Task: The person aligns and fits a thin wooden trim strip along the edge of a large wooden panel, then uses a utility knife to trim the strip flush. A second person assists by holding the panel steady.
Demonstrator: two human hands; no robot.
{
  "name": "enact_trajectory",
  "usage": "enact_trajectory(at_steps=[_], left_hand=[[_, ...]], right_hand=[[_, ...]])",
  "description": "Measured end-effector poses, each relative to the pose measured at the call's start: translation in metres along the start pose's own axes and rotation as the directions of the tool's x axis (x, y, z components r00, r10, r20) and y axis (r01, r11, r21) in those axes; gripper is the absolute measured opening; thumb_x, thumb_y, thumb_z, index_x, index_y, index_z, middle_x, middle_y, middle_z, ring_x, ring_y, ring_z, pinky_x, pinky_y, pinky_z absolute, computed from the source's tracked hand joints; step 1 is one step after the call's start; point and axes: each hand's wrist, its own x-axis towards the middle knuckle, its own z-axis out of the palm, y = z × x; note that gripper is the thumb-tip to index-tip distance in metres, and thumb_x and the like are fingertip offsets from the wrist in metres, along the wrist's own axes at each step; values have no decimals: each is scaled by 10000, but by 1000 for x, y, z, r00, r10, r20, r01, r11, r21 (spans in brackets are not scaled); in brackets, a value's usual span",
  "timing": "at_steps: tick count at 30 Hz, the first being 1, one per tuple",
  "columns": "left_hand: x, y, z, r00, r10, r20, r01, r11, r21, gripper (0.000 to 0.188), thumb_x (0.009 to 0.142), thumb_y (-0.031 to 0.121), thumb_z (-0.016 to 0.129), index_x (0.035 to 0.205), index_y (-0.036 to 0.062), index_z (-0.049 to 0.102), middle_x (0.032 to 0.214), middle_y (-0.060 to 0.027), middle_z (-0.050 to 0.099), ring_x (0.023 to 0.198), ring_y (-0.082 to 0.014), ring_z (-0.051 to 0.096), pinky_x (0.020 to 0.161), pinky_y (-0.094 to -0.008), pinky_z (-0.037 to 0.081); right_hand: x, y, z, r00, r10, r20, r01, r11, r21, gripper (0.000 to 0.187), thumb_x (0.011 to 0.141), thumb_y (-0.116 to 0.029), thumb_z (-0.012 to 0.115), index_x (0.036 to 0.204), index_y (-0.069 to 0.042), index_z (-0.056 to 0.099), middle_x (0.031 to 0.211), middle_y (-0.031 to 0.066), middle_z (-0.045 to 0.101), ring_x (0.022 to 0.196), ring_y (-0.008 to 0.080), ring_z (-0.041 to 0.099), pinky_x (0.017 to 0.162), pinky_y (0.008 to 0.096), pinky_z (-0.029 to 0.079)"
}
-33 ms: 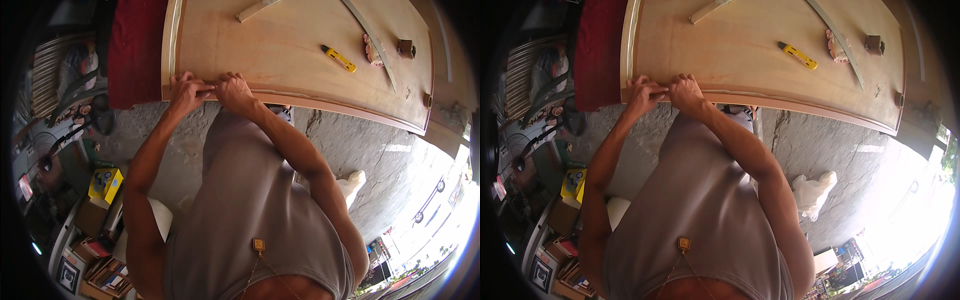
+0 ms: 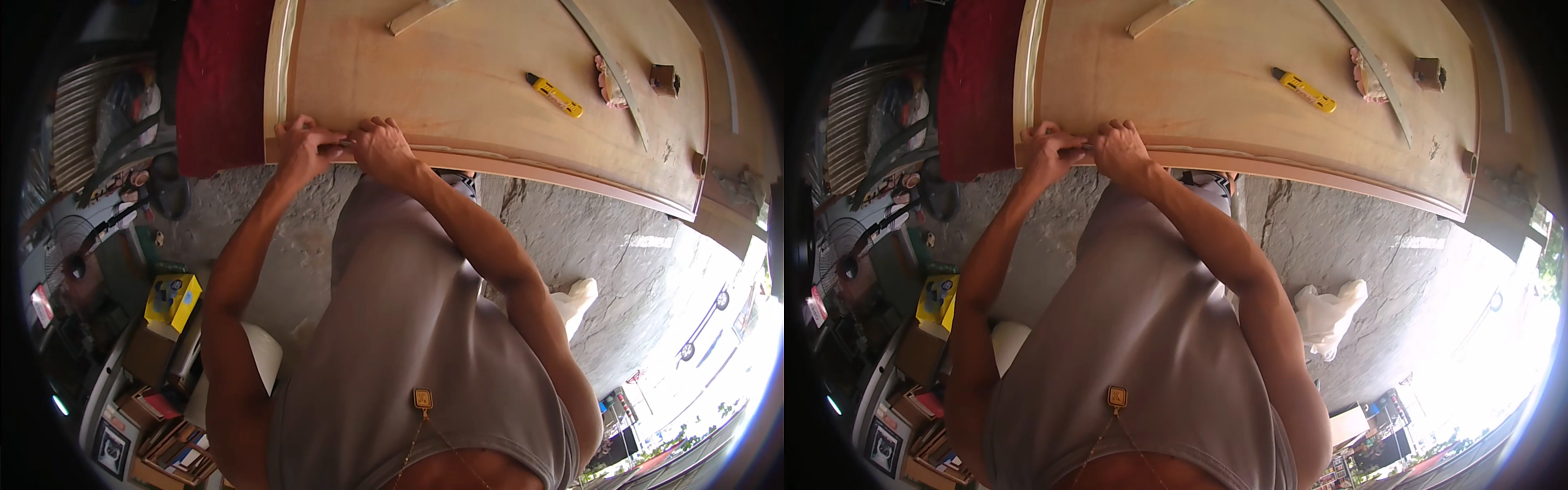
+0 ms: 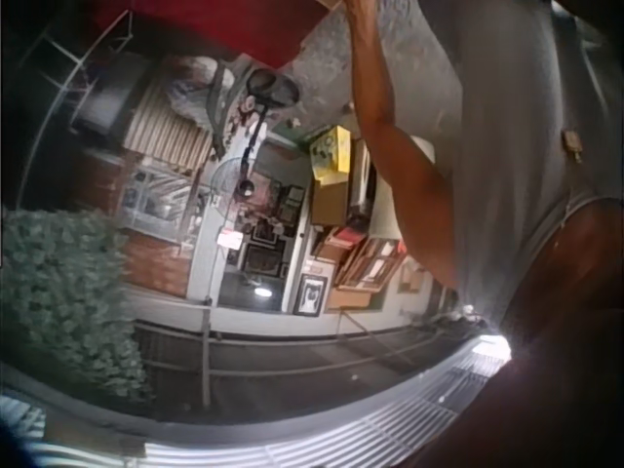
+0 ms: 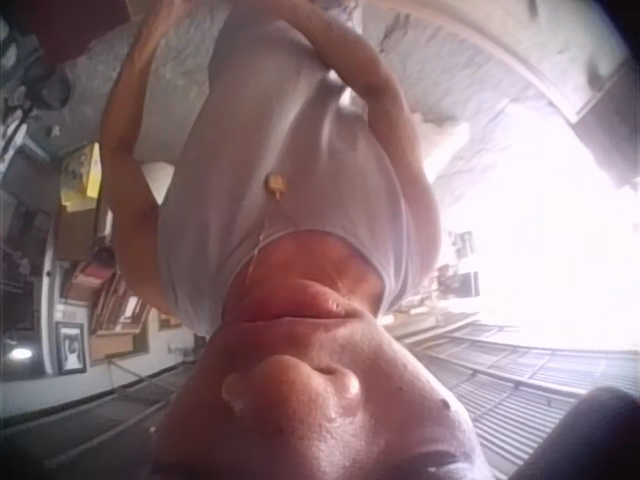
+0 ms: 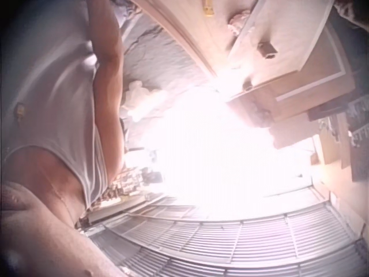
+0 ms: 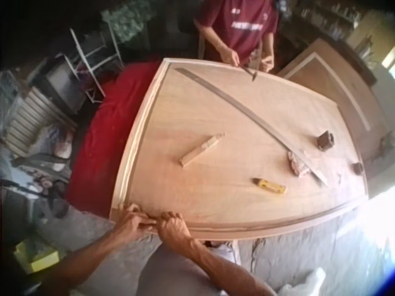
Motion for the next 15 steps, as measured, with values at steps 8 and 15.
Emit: enact_trajectory(at_steps=[8,15], left_hand=[[-3,-23,-22,999,34,33,-39,990,136,123,736,310,794,831,233,778,868,85,722,959,-171,553,827,-389,320],[-2,-25,-26,989,15,150,-38,988,152,106,778,290,767,862,226,779,874,81,713,958,-171,551,824,-383,317]], right_hand=[[6,2,9,995,-37,-97,40,999,29,190,798,-124,533,781,-32,698,883,151,658,928,303,628,850,423,470],[15,-2,-9,987,-44,157,57,995,-78,157,826,-130,609,916,-45,706,892,128,655,917,303,637,841,423,476]])
